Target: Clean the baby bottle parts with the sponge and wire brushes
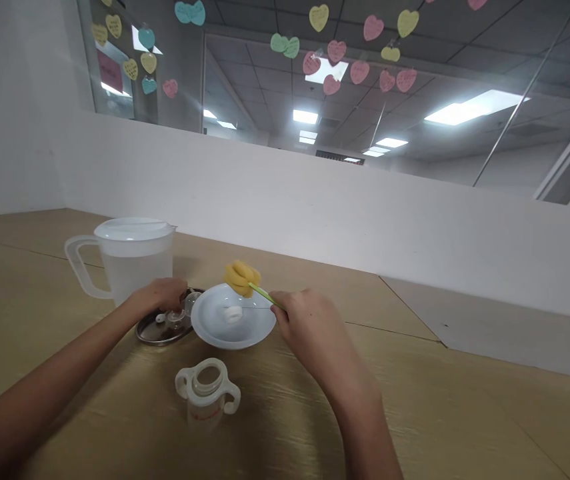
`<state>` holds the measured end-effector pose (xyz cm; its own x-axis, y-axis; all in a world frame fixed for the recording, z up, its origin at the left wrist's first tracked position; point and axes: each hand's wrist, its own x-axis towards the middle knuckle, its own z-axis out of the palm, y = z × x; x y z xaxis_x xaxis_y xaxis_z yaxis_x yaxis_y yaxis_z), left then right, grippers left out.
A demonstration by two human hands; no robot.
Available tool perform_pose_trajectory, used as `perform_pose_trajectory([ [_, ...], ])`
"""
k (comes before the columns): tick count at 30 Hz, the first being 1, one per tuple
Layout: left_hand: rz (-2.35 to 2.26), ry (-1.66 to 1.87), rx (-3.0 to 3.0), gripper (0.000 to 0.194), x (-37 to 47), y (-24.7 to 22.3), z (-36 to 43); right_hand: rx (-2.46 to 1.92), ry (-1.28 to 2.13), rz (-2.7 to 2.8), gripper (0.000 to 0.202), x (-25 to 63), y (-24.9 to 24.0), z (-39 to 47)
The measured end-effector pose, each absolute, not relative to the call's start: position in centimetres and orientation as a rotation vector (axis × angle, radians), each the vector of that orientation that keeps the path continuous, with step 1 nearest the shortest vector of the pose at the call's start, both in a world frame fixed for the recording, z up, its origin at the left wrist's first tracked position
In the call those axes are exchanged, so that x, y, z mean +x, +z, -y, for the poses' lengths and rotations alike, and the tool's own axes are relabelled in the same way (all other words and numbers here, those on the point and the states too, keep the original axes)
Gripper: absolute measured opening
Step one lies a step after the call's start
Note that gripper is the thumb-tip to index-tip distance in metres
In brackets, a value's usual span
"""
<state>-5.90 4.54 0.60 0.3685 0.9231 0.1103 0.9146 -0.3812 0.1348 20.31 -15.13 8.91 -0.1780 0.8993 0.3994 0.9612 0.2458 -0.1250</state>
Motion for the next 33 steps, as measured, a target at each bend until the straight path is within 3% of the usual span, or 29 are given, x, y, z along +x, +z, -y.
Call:
perform_pose_trajectory([
  [5,-1.827,0.052,2.58,0.018,-5.8,1.7,-3.6,-1.707,-0.225,2.127,0.023,20.4,8.9,15.2],
  [11,-1.707,0.205,2.757,0.027,-3.5,3.6,-1.0,-1.713,-0.245,2.089,0.023,20.7,9.0,15.2],
  [15,-1.403,0.257,2.902,0.037,-0.4,1.8,-0.5,-1.72,-0.252,2.102,0.023,20.7,9.0,15.2],
  [21,-1.266,0.228,2.935,0.03,1.3,-1.7,-1.2,-1.717,-0.247,2.116,0.023,20.8,9.0,15.0],
  [26,-1.213,0.318,2.953,0.022,1.3,-0.9,-0.9,-1.719,-0.253,2.115,0.023,20.9,9.0,15.0],
  [33,-0.938,0.768,2.63,0.034,0.2,3.8,1.1,-1.752,-0.241,2.083,0.024,21.0,9.0,15.0],
])
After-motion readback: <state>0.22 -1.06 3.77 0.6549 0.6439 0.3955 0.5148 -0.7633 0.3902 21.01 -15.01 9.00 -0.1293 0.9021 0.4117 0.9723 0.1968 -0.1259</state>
